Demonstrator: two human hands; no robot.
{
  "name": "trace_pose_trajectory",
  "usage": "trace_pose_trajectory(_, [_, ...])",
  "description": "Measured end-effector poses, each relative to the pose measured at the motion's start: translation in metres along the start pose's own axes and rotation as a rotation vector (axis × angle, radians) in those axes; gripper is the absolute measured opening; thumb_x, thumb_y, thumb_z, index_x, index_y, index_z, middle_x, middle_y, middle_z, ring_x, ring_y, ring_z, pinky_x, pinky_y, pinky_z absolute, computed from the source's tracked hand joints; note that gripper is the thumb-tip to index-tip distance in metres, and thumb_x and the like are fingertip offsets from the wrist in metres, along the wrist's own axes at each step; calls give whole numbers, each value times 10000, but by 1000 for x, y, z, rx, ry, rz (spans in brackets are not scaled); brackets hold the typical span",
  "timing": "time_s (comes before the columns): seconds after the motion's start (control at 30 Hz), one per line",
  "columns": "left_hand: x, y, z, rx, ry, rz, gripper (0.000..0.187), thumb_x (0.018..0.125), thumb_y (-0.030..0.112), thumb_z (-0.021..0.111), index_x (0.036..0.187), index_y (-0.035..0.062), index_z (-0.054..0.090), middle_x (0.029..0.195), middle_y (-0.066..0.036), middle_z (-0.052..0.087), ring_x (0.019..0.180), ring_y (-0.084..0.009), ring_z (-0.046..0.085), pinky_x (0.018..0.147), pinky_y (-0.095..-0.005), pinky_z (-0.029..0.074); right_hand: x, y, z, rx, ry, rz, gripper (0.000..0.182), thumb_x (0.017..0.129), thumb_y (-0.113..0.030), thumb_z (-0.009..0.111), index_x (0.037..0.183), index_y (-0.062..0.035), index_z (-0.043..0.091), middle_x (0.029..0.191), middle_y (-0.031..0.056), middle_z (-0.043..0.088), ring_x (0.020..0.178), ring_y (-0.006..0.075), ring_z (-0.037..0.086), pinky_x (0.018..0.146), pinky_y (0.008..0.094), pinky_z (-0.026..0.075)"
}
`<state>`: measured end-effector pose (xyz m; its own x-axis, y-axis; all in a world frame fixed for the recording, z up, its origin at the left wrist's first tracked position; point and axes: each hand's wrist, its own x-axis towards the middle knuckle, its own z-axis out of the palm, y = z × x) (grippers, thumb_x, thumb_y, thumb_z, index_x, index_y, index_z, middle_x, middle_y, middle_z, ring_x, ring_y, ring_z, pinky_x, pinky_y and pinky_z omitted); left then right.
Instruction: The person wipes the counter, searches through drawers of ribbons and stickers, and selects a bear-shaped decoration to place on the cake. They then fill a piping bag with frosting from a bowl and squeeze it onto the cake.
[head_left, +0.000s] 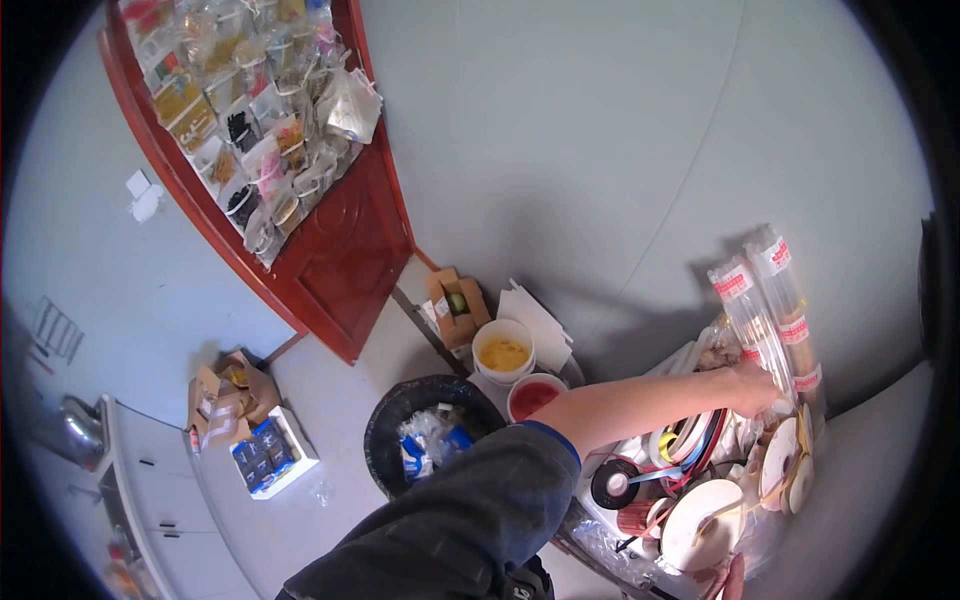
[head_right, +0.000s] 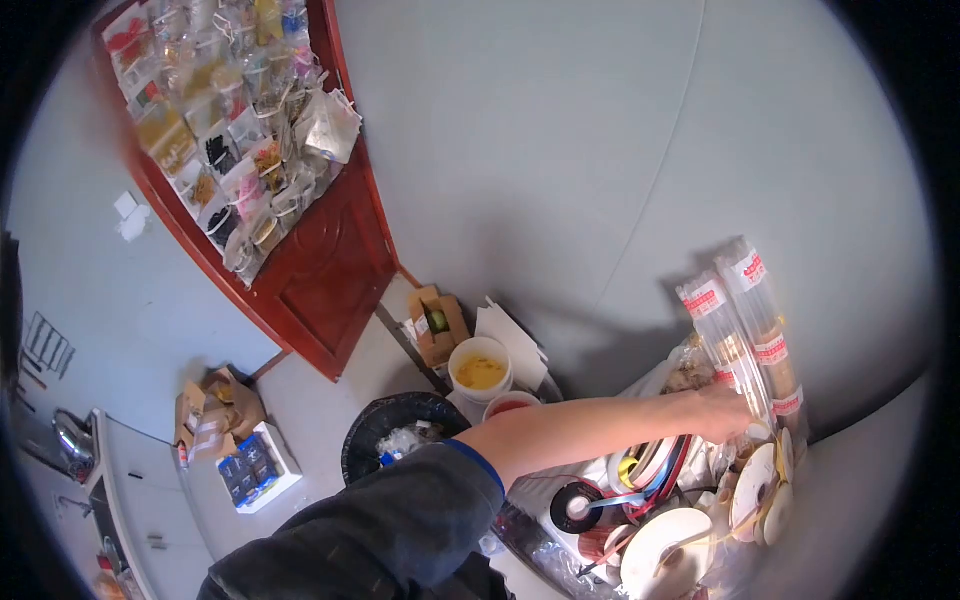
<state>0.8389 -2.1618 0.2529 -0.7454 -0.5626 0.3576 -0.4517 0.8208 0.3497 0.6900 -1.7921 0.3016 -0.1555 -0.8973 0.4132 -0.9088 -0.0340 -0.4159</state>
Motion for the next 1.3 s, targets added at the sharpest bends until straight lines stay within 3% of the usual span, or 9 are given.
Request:
trace_pose_trajectory(0.3, [-4, 2, -10, 14, -32, 39, 84, 687, 87, 720, 746, 81, 780, 796, -145, 741, 776, -356, 724, 666, -463, 560, -32, 18, -8, -66, 129, -153, 259, 994, -37, 671, 1234, 47, 722, 1189, 219, 745, 1055, 297, 748, 941, 416, 599])
trace_pose_trajectory(0.53, [-1, 7, -12, 82, -72, 20, 103, 707, 139, 735, 778, 87, 790, 810, -161, 740, 800, -351, 730, 685, -469, 567, -58, 43, -3, -1, 160, -178, 304, 960, 74, 610, 1250, 77, 699, 1191, 232, 741, 1055, 339, 744, 938, 445, 591])
trace_pose_trajectory(0.7, [-3, 11, -15, 116, -108, 26, 122, 730, 143, 735, 818, 80, 791, 871, -167, 752, 881, -332, 742, 724, -470, 575, -61, 23, -10, 7, 167, -200, 304, 953, 62, 617, 1243, 76, 706, 1185, 241, 741, 1039, 364, 743, 923, 452, 585])
trace_pose_trajectory(0.9, [-3, 28, -27, 167, -367, -10, 225, 732, 142, 752, 932, 50, 801, 943, -149, 773, 937, -325, 746, 781, -475, 592, -86, 18, -11, -106, 196, -137, 250, 970, -35, 671, 1178, 89, 732, 1100, 216, 770, 992, 345, 757, 892, 423, 594])
trace_pose_trajectory(1.03, [-32, 49, -51, 144, -168, 52, 216, 717, 95, 726, 910, 27, 795, 903, -152, 762, 910, -311, 744, 767, -461, 592, -94, -14, -8, -135, 186, -97, 206, 963, -74, 715, 1085, 85, 764, 1057, 198, 782, 928, 327, 770, 852, 403, 610])
trace_pose_trajectory(1.07, [-45, 56, -63, 131, -71, 69, 207, 713, 86, 720, 896, 22, 792, 886, -152, 756, 899, -310, 741, 761, -455, 591, -102, -4, -4, -120, 174, -136, 264, 984, -115, 712, 1156, 83, 736, 1077, 192, 781, 919, 334, 773, 830, 394, 619])
trace_pose_trajectory(1.17, [-99, 70, -94, 102, 195, 121, 195, 703, 57, 700, 880, 19, 772, 819, -154, 727, 798, -316, 725, 706, -446, 583, -122, 21, 3, -368, 50, -468, 834, 1042, -235, 650, 1609, 68, 118, 1185, 161, 763, 950, 336, 774, 844, 408, 619])
trace_pose_trajectory(1.23, [-166, 75, -97, -140, 769, 170, 202, 743, 40, 706, 942, 43, 738, 837, -142, 730, 703, -292, 716, 645, -443, 567, -121, -7, 10, 183, -75, -137, 367, 983, 26, 586, 1343, 69, 642, 1130, 232, 744, 927, 273, 745, 842, 372, 588])
trace_pose_trajectory(1.3, [-249, 73, -70, -327, 955, -135, 214, 893, 16, 692, 1096, 64, 738, 905, -135, 749, 750, -270, 724, 693, -380, 591, -127, -21, 25, 208, -13, -305, 332, 958, 87, 575, 1274, 81, 677, 944, 200, 767, 704, 234, 740, 642, 331, 588])
